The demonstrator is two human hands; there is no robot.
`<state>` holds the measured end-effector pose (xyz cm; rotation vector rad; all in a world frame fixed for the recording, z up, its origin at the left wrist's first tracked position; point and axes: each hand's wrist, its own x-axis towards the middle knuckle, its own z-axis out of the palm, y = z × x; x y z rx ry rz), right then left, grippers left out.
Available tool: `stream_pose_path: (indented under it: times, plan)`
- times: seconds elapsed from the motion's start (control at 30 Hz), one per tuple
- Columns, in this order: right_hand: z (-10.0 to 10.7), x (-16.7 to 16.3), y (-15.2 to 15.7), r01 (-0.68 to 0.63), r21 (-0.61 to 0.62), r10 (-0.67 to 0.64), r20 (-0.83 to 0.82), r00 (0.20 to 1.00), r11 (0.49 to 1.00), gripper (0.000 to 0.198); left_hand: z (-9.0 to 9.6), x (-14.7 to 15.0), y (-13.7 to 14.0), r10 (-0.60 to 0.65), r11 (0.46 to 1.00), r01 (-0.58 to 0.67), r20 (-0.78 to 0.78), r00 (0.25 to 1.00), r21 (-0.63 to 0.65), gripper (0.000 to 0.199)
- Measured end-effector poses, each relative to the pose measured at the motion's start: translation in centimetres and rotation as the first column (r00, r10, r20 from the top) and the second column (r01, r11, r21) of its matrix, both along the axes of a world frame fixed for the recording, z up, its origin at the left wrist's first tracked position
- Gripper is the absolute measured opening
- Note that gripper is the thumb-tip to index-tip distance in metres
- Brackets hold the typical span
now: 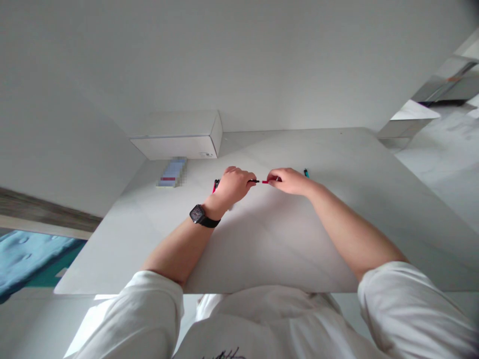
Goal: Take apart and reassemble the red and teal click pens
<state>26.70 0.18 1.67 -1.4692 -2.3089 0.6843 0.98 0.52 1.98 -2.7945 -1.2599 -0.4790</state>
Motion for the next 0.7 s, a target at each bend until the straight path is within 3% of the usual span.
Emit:
stream_pose_path:
  times: [0.1,0.23,0.4,0.53,0.7]
  plan:
    - [-0.1,0.9,0.5,0.02,-0.047,-0.024,-0.079,0.997,0.999,0.023,-0.1,-0.1,0.0,-0.01,1.0,0.01,-0.015,1.0,-0.009,0.024]
    - [-0.7,2.6,1.6,-0.002,-0.181,-0.055,-0.311,0.949,0.984,0.034,-0.1,-0.2,0.0,-0.069,0.997,0.067,-0.05,0.996,-0.04,0.033]
    - [-1.0,4.7,2.8,0.087,-0.344,-0.251,-0.469,0.847,0.935,0.032,0.0,-0.5,0.2,-0.028,0.997,0.021,-0.08,0.996,-0.08,0.035]
    - [-1.0,6.4,3.3,0.141,-0.432,-0.35,-0.453,0.82,0.891,0.024,0.0,-1.0,0.5,0.054,0.994,-0.063,-0.105,0.993,-0.086,0.032]
    - [-1.2,7.8,3.5,0.137,-0.439,-0.282,-0.285,0.916,0.888,0.017,-0.1,-1.4,0.6,0.08,0.995,-0.085,-0.09,0.993,-0.056,0.03]
